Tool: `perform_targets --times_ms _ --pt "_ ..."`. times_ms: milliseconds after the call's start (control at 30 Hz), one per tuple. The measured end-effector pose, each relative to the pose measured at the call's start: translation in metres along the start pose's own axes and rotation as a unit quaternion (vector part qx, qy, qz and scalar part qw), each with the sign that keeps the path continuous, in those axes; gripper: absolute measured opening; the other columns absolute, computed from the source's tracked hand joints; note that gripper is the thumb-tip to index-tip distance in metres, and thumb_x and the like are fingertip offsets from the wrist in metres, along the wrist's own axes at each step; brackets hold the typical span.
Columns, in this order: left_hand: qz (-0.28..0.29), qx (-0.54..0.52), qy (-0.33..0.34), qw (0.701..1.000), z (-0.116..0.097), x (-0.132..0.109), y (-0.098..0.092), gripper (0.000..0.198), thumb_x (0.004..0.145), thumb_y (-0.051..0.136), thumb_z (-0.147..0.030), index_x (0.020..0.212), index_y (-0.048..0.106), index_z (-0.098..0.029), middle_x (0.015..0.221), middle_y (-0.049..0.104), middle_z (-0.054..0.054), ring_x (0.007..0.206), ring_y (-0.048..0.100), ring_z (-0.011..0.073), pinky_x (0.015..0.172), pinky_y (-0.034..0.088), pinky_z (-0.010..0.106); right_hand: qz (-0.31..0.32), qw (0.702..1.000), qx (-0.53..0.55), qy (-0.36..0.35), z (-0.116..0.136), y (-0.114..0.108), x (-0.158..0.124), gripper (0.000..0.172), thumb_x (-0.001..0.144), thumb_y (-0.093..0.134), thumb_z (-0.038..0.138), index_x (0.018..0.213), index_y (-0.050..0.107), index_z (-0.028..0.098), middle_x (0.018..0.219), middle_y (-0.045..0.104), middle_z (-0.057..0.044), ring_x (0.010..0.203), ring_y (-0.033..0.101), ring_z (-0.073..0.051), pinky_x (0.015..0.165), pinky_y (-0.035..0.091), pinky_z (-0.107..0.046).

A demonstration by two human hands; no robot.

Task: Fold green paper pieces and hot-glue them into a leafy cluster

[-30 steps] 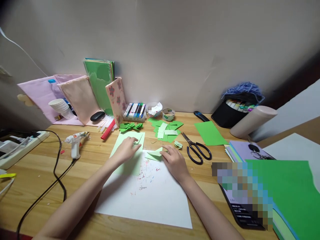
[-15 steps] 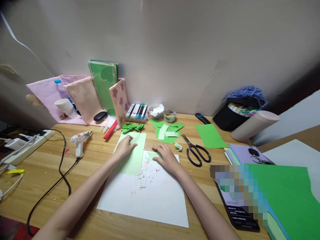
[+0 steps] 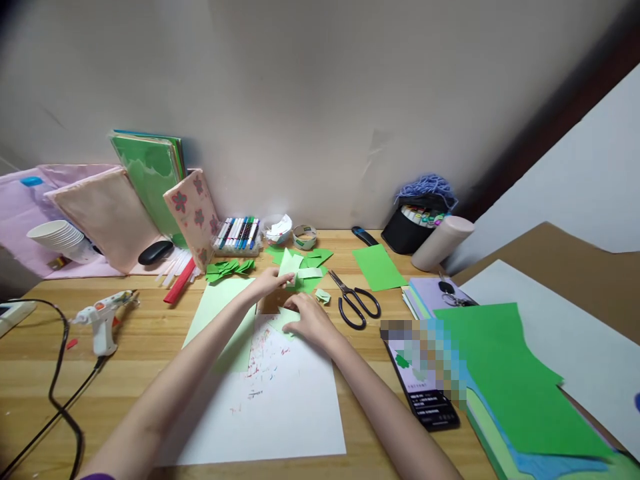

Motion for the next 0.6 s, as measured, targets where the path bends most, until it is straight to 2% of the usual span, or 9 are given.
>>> perform_targets --times_ms 100,200,300,400,467,500,533,600 --pt "0.015 0.028 -0.021 0.999 -0.006 0.014 0.016 0.037 0.078 0.048 -0.044 0.071 0.064 -0.011 0.058 0.063 0.004 0.054 0.055 0.0147 0.056 0.041 0.024 0.012 0.999 -0.022 0.021 -0.005 0.003 -0.008 0.051 0.054 0.079 0.028 0.099 0.059 0.017 0.101 0.055 -0.007 0.097 0.05 -0.023 0.082 0.04 -0.034" --pt "-0.017 0.074 -0.048 0.996 -0.003 0.001 0.008 0.032 0.078 0.05 -0.042 0.07 0.062 -0.014 0.062 0.064 0.006 0.06 0.058 0.018 0.059 0.04 0.027 0.009 0.999 -0.038 0.033 -0.004 0.003 -0.008 0.046 0.054 0.079 0.025 0.095 0.061 0.016 0.099 0.056 -0.008 0.096 0.05 -0.024 0.081 0.039 -0.034" --pt "-0.08 0.12 -0.078 0.986 0.009 -0.041 -0.024 0.03 0.08 0.047 -0.043 0.083 0.061 -0.016 0.081 0.066 0.009 0.077 0.059 0.0222 0.068 0.04 0.03 0.012 0.999 -0.036 0.03 0.0 0.0 -0.002 0.031 0.056 0.075 0.023 0.084 0.062 0.018 0.091 0.058 -0.005 0.087 0.053 -0.021 0.074 0.04 -0.031" --pt "-0.167 0.171 -0.123 0.963 0.033 -0.098 -0.066 0.038 0.086 0.036 -0.042 0.098 0.056 -0.013 0.102 0.059 0.016 0.095 0.055 0.027 0.079 0.039 0.035 0.004 0.999 -0.01 0.038 -0.001 -0.006 0.002 0.014 0.059 0.069 0.021 0.069 0.06 0.019 0.077 0.058 -0.001 0.075 0.054 -0.018 0.065 0.037 -0.026" --pt "-0.254 0.295 -0.193 0.901 0.051 -0.139 -0.097 0.046 0.084 0.039 -0.046 0.104 0.052 -0.007 0.105 0.055 0.022 0.102 0.051 0.0324 0.081 0.038 0.039 -0.014 0.999 0.011 0.049 -0.005 -0.011 0.004 0.01 0.061 0.066 0.022 0.06 0.056 0.018 0.065 0.057 0.002 0.066 0.052 -0.016 0.059 0.034 -0.024" --pt "-0.268 0.329 -0.236 0.874 0.063 -0.155 -0.105 0.052 0.079 0.046 -0.049 0.106 0.05 -0.004 0.104 0.054 0.024 0.102 0.05 0.0354 0.08 0.039 0.04 -0.024 0.998 0.019 0.058 -0.008 -0.014 0.007 0.011 0.062 0.064 0.023 0.058 0.055 0.018 0.061 0.055 0.003 0.062 0.051 -0.015 0.056 0.033 -0.023" --pt "-0.264 0.339 -0.264 0.863 0.075 -0.167 -0.108 0.058 0.074 0.053 -0.05 0.107 0.049 -0.003 0.104 0.053 0.024 0.102 0.05 0.0365 0.079 0.039 0.04 -0.037 0.997 0.024 0.068 -0.012 -0.018 0.01 0.013 0.064 0.063 0.026 0.057 0.055 0.018 0.058 0.054 0.003 0.059 0.051 -0.015 0.055 0.033 -0.023" --pt "-0.253 0.315 -0.288 0.868 0.094 -0.179 -0.109 0.064 0.068 0.061 -0.05 0.11 0.046 -0.004 0.106 0.053 0.023 0.102 0.051 0.0359 0.077 0.041 0.038 -0.07 0.993 0.033 0.086 -0.021 -0.028 0.018 0.017 0.066 0.061 0.032 0.062 0.057 0.016 0.059 0.055 0.003 0.058 0.051 -0.015 0.053 0.034 -0.023"
Point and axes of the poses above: each hand's wrist, its own x-axis towards the middle knuckle, its own y-axis out of the palm, z = x × y, the point moved 9 cm from there along x, towards the middle knuckle
